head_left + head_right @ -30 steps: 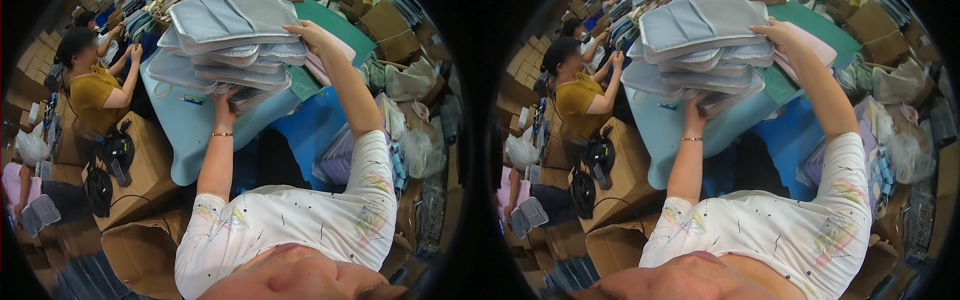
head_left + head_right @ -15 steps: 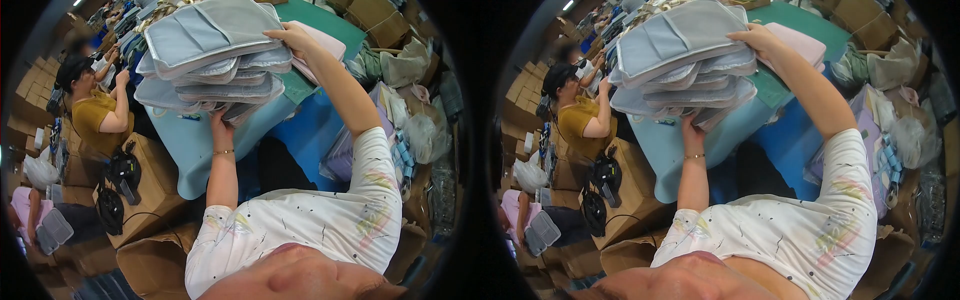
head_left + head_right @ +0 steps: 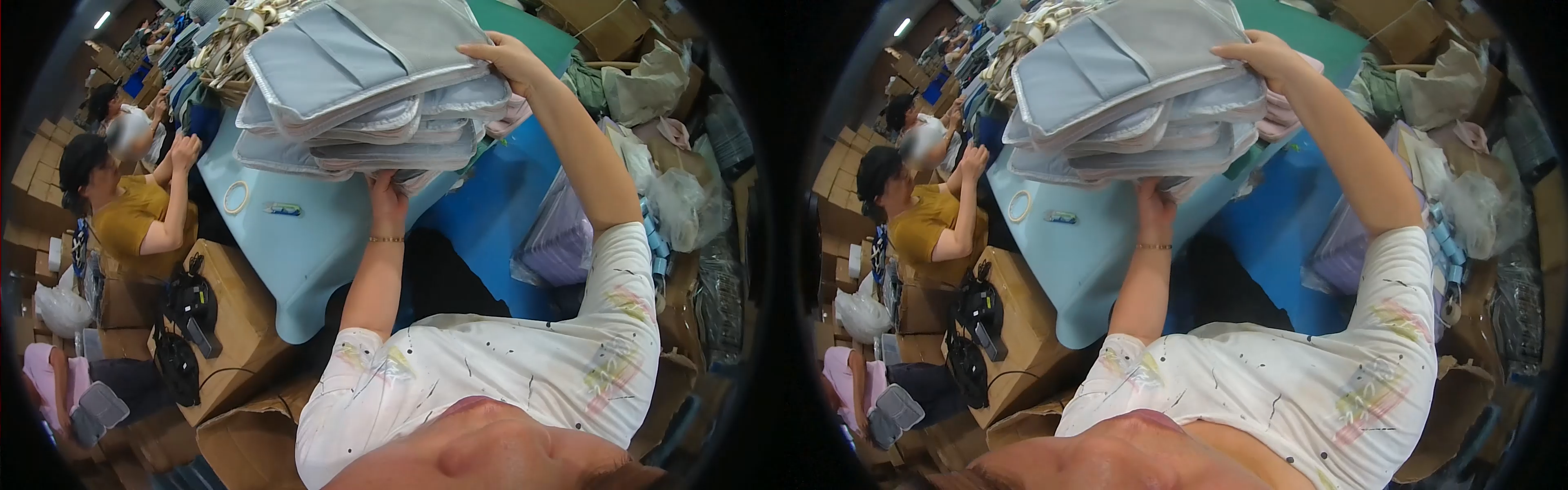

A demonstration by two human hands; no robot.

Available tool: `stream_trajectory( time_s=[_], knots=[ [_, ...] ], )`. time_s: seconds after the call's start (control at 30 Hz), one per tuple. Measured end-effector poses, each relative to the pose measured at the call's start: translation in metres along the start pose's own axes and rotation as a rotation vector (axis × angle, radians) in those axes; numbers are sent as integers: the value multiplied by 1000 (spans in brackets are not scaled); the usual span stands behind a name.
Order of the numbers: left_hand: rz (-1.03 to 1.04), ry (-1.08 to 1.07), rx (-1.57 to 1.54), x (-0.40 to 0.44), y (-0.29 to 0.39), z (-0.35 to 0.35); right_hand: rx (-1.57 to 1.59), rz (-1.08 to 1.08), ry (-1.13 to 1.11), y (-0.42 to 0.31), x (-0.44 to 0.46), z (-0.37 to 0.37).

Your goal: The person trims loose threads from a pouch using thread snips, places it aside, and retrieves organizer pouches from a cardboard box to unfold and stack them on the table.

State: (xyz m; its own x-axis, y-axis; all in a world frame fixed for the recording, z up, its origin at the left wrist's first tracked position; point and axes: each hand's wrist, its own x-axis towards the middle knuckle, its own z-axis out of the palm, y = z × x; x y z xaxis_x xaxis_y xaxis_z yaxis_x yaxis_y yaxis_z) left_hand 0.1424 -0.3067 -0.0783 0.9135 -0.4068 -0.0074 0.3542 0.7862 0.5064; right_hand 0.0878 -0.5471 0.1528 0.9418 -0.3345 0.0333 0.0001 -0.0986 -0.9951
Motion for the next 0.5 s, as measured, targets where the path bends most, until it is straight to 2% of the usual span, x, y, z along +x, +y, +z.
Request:
stream_trajectory(
  time_s=[0.23,0.5],
  knots=[
    [-121,-5,-20,34,-17,15,99,-10,22,19,23,-24],
    [-130,-48,173,84,-45,25,73,10,53,22,63,-61]
  ],
)
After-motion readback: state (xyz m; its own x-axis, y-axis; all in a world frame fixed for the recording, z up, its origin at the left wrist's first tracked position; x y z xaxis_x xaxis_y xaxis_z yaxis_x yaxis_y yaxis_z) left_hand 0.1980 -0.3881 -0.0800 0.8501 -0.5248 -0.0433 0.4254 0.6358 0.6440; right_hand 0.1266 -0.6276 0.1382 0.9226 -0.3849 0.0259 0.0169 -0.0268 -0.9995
